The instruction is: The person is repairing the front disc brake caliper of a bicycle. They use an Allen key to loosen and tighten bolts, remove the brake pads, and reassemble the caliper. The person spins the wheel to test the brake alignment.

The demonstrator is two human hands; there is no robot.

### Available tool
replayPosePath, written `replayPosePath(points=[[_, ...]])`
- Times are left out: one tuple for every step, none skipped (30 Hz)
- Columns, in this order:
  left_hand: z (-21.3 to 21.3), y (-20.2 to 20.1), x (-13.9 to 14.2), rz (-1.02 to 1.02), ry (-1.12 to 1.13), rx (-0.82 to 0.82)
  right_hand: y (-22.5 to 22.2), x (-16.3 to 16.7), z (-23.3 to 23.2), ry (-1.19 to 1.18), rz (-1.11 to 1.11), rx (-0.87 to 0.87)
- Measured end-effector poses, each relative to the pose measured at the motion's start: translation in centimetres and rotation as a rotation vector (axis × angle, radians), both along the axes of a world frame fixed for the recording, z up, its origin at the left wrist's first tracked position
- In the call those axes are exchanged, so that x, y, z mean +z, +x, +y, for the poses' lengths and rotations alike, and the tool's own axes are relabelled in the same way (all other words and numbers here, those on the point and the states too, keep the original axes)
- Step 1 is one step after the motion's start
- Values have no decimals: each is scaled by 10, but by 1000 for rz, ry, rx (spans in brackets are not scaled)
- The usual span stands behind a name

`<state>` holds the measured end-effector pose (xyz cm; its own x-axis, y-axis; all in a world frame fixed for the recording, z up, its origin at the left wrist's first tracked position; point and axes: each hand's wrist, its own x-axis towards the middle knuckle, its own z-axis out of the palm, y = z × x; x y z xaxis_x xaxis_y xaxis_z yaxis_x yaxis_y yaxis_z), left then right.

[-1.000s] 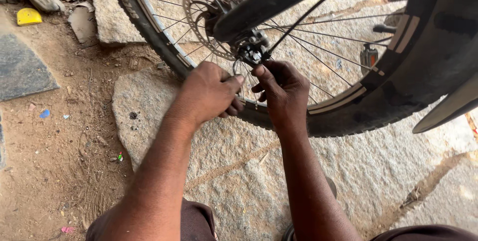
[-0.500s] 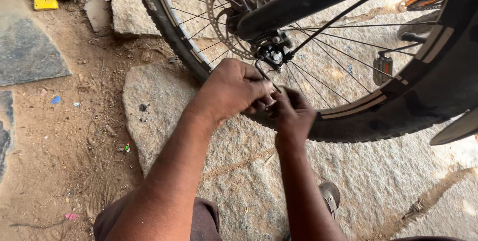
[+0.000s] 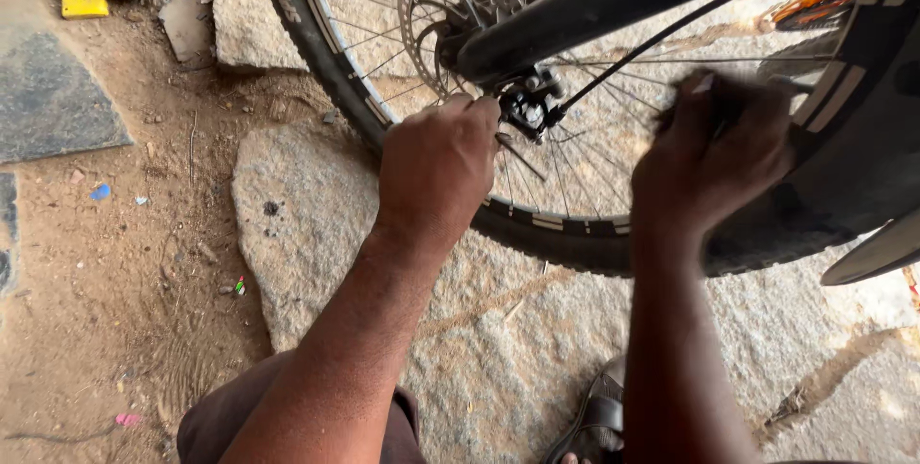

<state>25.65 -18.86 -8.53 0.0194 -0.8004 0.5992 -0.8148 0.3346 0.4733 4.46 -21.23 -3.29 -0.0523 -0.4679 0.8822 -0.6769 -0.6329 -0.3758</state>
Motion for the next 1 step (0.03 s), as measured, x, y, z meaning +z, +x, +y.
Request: replayPosePath(points=[[2, 0, -6, -21, 14, -7, 2, 9, -4, -21, -9, 41]])
